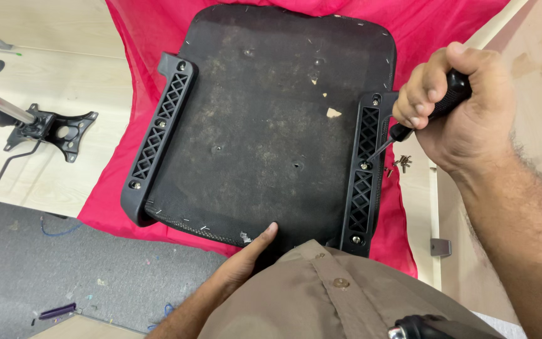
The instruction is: The person uses a screwdriver to fasten screws into the underside of an office chair seat, securing two side brackets and then attaching the central gas-lift base. The person tightens multiple screws on each bracket and the base plate.
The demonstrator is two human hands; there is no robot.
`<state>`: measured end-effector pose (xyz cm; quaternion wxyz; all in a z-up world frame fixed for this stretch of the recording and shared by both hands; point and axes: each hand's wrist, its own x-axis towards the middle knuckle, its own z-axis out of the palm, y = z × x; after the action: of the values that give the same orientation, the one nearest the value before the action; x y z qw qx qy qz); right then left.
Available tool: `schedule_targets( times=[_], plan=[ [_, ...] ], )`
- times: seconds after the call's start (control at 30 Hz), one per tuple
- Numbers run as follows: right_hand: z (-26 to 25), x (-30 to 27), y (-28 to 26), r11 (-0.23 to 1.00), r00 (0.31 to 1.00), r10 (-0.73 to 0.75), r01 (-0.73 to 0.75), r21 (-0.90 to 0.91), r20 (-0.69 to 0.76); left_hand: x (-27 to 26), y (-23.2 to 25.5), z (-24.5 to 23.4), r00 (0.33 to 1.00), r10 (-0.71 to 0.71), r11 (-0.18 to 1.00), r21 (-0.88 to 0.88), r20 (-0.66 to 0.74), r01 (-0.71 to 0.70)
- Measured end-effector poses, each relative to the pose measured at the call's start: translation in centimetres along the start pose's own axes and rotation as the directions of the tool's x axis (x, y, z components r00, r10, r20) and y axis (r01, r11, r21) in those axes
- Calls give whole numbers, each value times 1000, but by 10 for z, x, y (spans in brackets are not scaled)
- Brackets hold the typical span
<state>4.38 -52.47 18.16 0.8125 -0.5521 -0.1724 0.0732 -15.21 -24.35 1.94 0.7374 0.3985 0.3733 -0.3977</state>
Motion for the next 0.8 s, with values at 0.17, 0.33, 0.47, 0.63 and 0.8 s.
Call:
schedule_targets(
  times=[0.17,0.33,0.47,0.63,0.8],
  plan=[
    [-2,-4,0,1000,1000,-16,16,-20,-9,5,-6,7,998,10,997,-71,57,-6],
    [-6,-6,0,999,999,-31,32,23,-25,8,-8,12,996,16,994,-109,89,-6],
    [-5,-8,-1,999,999,-41,42,25,-29,12,-9,16,993,16,993,-120,120,-2],
    [1,-6,0,1000,998,-22,22,7,60,14,-9,20,979,14,982,-188,203,25],
    [0,-2,-3,1000,994,12,-11,-12,108,12,-10,24,983,22,981,-191,181,13]
  ],
)
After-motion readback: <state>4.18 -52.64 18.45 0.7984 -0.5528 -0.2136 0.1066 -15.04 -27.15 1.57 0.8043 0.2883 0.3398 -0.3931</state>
